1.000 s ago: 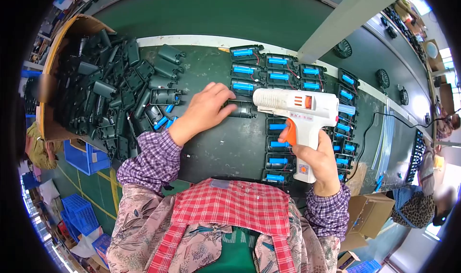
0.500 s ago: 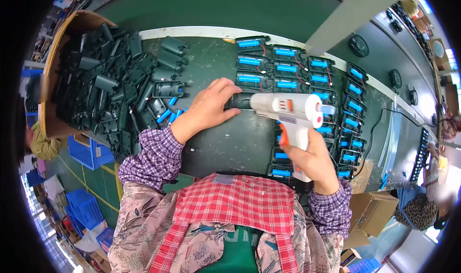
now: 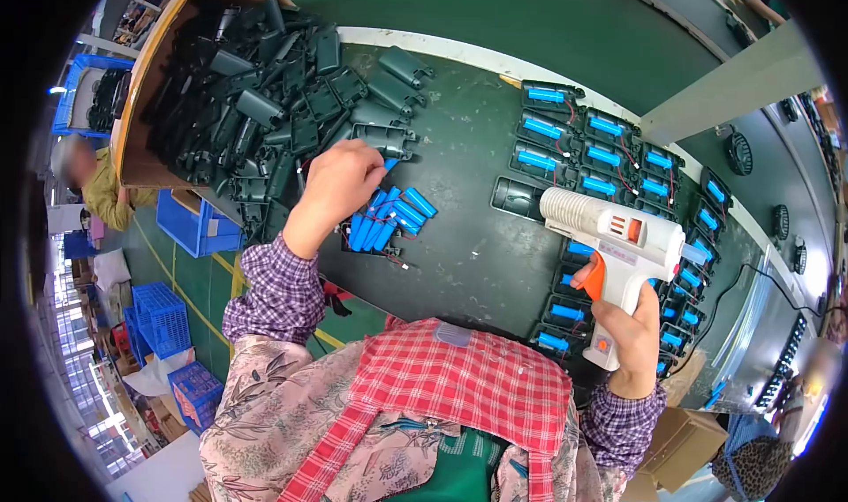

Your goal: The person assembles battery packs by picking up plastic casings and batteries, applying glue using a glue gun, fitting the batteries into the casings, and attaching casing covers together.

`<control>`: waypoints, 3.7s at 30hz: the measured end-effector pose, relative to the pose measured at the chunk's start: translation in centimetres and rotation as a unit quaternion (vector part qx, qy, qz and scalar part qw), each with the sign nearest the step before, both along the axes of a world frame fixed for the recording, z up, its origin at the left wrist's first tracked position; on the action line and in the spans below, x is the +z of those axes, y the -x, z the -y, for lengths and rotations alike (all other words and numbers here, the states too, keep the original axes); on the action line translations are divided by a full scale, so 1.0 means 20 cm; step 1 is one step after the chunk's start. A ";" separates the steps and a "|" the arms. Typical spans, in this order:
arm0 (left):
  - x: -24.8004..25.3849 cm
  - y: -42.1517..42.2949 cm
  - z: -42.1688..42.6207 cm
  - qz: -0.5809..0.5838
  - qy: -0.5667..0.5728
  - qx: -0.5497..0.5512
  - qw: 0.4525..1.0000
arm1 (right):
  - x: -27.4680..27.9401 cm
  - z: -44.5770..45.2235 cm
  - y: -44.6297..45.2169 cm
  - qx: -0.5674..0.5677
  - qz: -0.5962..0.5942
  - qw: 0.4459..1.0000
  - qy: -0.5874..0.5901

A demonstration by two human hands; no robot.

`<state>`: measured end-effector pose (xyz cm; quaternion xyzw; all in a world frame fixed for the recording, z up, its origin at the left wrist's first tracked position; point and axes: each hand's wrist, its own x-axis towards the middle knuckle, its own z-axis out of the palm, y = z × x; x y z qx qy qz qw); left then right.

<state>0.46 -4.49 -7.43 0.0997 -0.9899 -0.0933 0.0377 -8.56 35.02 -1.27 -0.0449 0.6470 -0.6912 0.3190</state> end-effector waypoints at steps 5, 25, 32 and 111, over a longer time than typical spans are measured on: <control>-0.09 0.07 -0.06 -0.044 0.020 0.020 0.999 | 0.00 0.02 0.00 -0.001 -0.001 1.000 0.010; -0.13 0.09 -0.55 -0.135 -0.249 -0.270 0.920 | 0.01 -0.02 0.01 0.021 -0.006 1.000 -0.006; 0.06 0.10 -0.54 0.111 -0.247 -0.285 0.919 | 0.01 -0.05 0.02 0.028 -0.016 0.999 -0.007; -0.13 0.11 -0.59 -0.109 -0.172 -0.196 0.959 | 0.07 -0.10 -0.13 -0.001 0.002 1.000 -0.022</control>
